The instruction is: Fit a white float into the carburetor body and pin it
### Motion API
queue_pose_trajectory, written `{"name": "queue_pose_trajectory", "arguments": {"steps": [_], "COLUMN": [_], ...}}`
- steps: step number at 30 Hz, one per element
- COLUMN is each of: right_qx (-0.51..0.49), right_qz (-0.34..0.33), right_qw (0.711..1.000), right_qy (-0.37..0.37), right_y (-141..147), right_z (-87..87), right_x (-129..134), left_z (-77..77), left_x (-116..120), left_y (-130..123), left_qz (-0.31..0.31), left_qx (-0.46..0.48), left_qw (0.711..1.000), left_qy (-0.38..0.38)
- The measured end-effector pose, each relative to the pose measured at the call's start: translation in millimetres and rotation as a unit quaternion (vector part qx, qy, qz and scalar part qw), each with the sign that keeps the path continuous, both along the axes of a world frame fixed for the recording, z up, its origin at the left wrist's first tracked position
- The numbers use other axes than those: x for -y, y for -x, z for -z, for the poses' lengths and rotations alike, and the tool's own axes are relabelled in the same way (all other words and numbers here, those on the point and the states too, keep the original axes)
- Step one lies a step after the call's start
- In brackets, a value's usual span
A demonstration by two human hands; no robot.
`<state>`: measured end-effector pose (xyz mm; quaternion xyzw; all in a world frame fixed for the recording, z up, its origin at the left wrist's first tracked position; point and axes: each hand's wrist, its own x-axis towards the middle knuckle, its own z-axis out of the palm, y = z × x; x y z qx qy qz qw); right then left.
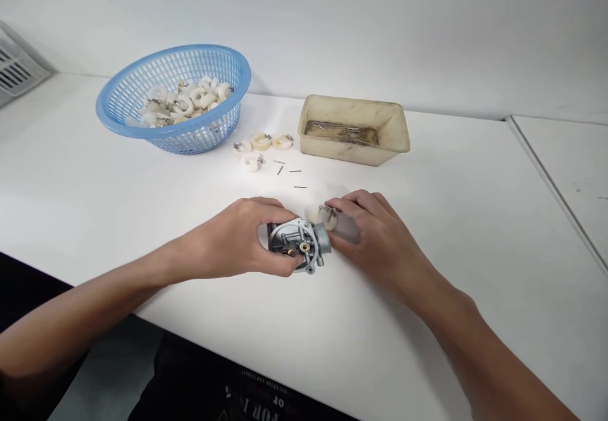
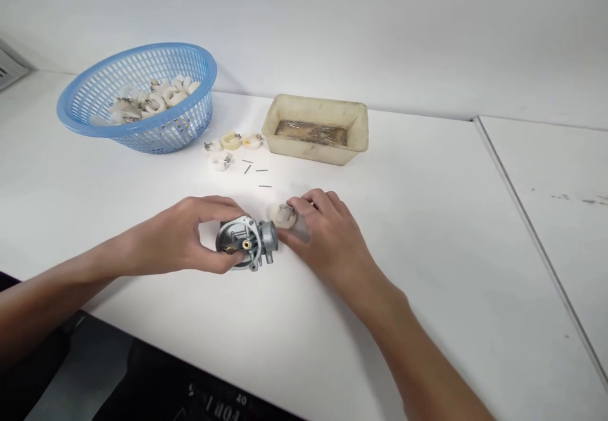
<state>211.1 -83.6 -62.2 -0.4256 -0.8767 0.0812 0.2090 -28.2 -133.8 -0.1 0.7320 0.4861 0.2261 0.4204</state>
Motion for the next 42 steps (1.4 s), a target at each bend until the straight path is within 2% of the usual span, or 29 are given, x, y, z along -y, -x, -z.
{"name": "queue_pose_trajectory", "arguments": {"steps": [3, 5, 11, 13, 17, 20, 24, 28, 30, 33, 36, 39, 42], "right_qx": [-0.01, -0.025, -0.106, -0.119, -0.113, -0.087, -0.057, -0.052, -0.045, -0.035, -0.04, -0.066, -0.077], "right_qz": [-0.008, 0.01, 0.149, 0.177, 0.171, 0.174, 0.262, 0.31, 0.319, 0.321, 0.312, 0.299, 0.288], "right_qw": [1.0, 0.999, 0.979, 0.972, 0.974, 0.977, 0.958, 0.94, 0.935, 0.935, 0.94, 0.946, 0.95], "right_qy": [0.012, 0.03, 0.085, 0.101, 0.096, 0.091, 0.097, 0.13, 0.148, 0.149, 0.133, 0.107, 0.09], "right_y": [0.1, -1.8, -8.0, -8.6, -8.9, -13.8, -28.3, -34.0, -31.1, -26.7, -27.3, -30.4, -32.3], "right_z": [0.9, -0.5, 1.0, 2.4, 1.2, -2.9, -10.2, -19.2, -22.4, -22.5, -18.7, -15.0, -12.0], "right_x": [-0.6, -0.9, -1.7, -1.7, -0.6, -1.2, -6.9, -10.2, -8.7, -4.9, -3.3, -4.2, -5.5], "left_z": [-0.5, -1.7, -7.1, -9.6, -14.1, -17.7, -30.4, -48.0, -53.2, -54.8, -51.8, -44.0, -32.0], "left_x": [-3.7, -8.7, -23.6, -26.0, -26.4, -22.9, -23.0, -47.0, -66.4, -93.0, -107.8, -114.9, -121.0], "left_y": [-0.4, -0.4, -1.4, -2.2, 0.4, 8.7, 18.1, 1.2, -17.9, -48.5, -69.5, -77.4, -77.3], "left_qz": [-0.002, -0.005, -0.018, -0.007, 0.019, 0.009, -0.026, -0.04, 0.031, 0.173, 0.283, 0.348, 0.373], "left_qx": [-0.004, -0.02, -0.052, -0.058, -0.055, -0.067, -0.132, -0.182, -0.21, -0.285, -0.345, -0.352, -0.317], "left_qw": [1.0, 0.999, 0.995, 0.993, 0.991, 0.993, 0.99, 0.98, 0.968, 0.937, 0.891, 0.865, 0.869], "left_qy": [0.015, 0.042, 0.086, 0.101, 0.124, 0.1, 0.046, -0.07, -0.135, -0.105, -0.087, -0.08, -0.067]}}
